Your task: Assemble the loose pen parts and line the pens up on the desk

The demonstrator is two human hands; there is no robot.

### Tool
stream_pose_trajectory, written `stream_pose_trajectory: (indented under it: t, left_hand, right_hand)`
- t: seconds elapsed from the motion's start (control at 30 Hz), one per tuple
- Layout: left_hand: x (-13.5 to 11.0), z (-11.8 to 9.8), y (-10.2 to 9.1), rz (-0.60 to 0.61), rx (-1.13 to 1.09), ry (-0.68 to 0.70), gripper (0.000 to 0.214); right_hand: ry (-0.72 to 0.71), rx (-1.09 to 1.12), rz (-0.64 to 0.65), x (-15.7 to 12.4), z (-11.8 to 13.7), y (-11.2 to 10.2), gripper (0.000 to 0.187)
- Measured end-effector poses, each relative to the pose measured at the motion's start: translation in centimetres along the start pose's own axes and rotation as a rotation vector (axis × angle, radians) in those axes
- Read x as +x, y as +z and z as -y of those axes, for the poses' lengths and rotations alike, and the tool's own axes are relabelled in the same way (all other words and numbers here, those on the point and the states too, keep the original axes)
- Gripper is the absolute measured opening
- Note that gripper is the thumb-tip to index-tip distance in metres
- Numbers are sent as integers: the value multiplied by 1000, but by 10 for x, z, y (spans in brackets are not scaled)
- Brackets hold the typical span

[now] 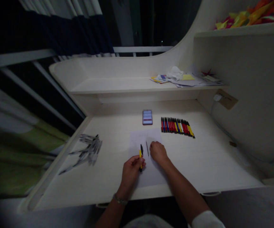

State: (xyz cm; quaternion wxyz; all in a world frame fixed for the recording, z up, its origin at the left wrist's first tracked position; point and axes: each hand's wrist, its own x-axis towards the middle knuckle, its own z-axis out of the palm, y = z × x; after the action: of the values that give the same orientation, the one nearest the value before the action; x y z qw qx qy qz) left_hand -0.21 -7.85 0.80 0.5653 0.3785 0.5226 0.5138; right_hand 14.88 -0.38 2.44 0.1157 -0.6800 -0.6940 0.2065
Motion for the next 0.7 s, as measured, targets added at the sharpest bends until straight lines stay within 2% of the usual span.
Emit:
stream_pose_trajectory:
  t: [0.07, 0.2, 0.3, 0.53, 0.7]
  left_hand:
    - [0, -2, 0, 6, 34, 12, 42]
    - [-1, -4, 0, 39, 125, 37, 37]
    - [-3, -5, 2, 67, 185, 90, 34]
    - [-5, -8, 3, 89, 271, 160, 30]
    - [-5, -9, 2, 93, 267, 166, 31]
  right_hand:
    - [-14, 168, -37, -3, -2, -3, 19]
    - [-73, 669, -46, -12, -3, -9, 20]
    - [-115, 867, -33, -21, 2, -11, 25]
    - [-181, 780, -69, -37, 11, -15, 20]
    - [-203, 747, -43, -42, 12, -17, 20]
